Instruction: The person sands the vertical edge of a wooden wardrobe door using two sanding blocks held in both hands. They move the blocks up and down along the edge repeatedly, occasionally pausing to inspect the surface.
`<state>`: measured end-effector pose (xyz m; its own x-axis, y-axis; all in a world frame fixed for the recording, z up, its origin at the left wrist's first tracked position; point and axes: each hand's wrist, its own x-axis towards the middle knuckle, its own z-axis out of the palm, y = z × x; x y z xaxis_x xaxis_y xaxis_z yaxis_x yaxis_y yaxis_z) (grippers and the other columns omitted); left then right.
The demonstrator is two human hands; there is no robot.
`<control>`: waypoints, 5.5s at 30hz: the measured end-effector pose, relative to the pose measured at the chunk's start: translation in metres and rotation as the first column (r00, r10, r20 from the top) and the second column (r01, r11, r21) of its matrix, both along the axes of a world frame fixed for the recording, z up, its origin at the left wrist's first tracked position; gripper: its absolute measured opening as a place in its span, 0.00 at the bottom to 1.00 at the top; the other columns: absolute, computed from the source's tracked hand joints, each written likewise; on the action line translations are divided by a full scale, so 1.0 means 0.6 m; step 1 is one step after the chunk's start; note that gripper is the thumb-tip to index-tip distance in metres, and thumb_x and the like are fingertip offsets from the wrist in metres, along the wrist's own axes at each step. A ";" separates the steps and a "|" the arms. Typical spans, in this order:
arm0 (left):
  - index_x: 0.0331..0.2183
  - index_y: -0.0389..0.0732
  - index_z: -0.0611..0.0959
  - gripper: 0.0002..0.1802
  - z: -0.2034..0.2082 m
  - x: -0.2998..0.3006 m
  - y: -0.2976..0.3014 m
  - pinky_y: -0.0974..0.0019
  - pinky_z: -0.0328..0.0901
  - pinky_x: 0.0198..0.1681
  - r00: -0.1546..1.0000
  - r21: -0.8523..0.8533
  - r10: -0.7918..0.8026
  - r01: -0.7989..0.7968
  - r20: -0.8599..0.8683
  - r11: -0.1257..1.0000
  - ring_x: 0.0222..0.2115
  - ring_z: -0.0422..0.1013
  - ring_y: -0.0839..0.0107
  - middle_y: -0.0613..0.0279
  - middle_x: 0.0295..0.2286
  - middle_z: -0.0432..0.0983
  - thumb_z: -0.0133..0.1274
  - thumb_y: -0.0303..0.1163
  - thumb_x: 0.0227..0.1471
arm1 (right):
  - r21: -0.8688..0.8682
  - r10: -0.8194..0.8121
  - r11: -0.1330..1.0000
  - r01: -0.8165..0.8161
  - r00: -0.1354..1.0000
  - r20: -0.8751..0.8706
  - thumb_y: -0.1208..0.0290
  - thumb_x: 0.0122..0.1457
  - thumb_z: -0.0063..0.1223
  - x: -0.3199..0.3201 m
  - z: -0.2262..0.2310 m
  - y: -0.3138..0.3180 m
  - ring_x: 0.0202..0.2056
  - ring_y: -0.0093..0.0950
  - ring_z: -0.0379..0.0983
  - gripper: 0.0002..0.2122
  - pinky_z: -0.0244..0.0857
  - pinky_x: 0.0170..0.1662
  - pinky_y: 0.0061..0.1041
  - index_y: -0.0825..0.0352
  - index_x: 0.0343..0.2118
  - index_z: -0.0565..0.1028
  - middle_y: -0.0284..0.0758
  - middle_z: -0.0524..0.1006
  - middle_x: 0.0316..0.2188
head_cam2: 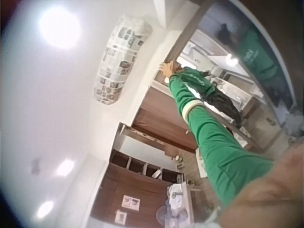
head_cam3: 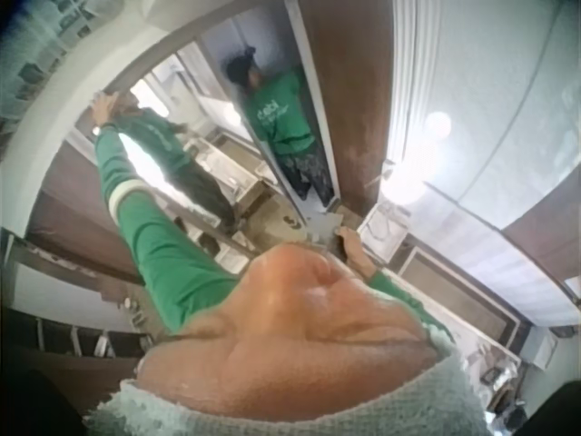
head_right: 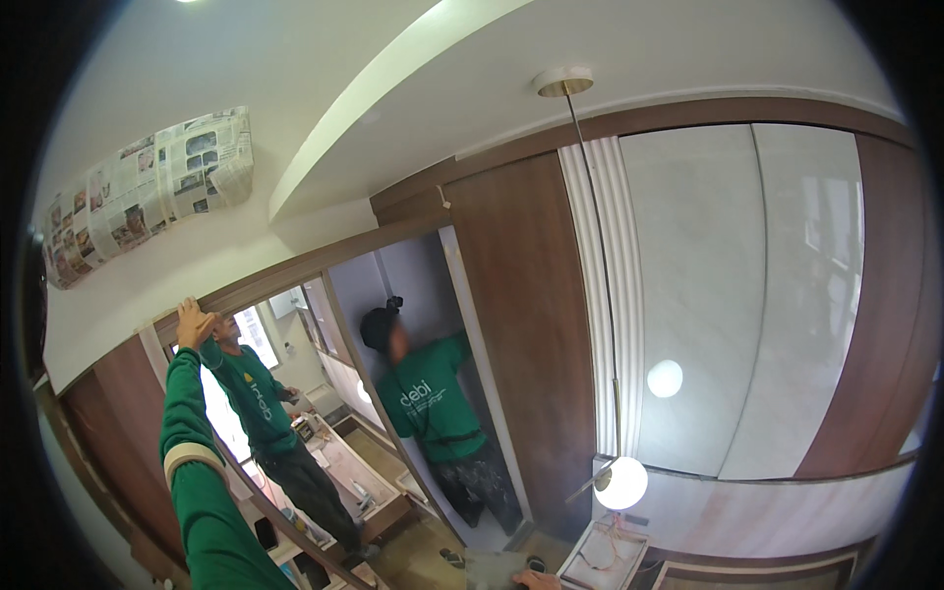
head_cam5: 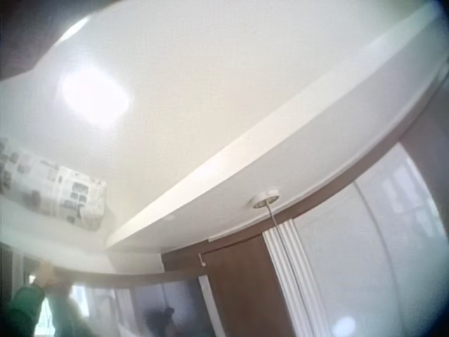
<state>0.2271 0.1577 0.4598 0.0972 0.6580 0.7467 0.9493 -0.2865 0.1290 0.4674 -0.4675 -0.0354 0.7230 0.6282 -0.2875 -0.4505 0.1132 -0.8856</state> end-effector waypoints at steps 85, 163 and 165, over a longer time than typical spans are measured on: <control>0.67 0.62 0.69 0.49 -0.004 -0.037 -0.062 0.41 0.51 0.70 0.983 -0.064 -0.071 0.061 -0.168 0.996 0.72 0.37 0.42 0.48 0.72 0.39 0.60 0.55 0.41 | -0.068 0.185 0.977 -0.200 0.966 -0.180 0.62 0.62 0.55 0.015 -0.157 0.074 0.30 0.23 0.72 0.12 0.66 0.36 0.25 0.66 0.34 0.81 0.28 0.77 0.27; 0.71 0.51 0.59 0.53 -0.001 -0.008 -0.066 0.38 0.44 0.71 0.951 -0.162 0.032 -0.085 -0.308 0.983 0.71 0.28 0.30 0.33 0.71 0.32 0.54 0.56 0.46 | 0.212 -0.061 0.976 -0.051 0.870 0.490 0.70 0.61 0.58 0.121 0.161 0.159 0.30 0.16 0.65 0.09 0.60 0.34 0.25 0.68 0.26 0.77 0.24 0.73 0.25; 0.71 0.51 0.60 0.52 -0.002 -0.010 -0.073 0.39 0.43 0.71 0.953 -0.184 0.033 -0.092 -0.302 0.979 0.70 0.29 0.30 0.33 0.71 0.32 0.53 0.55 0.46 | 0.405 -0.262 0.914 0.012 0.781 0.567 0.67 0.61 0.58 0.154 0.309 0.195 0.29 0.17 0.65 0.12 0.62 0.33 0.27 0.74 0.27 0.78 0.28 0.78 0.24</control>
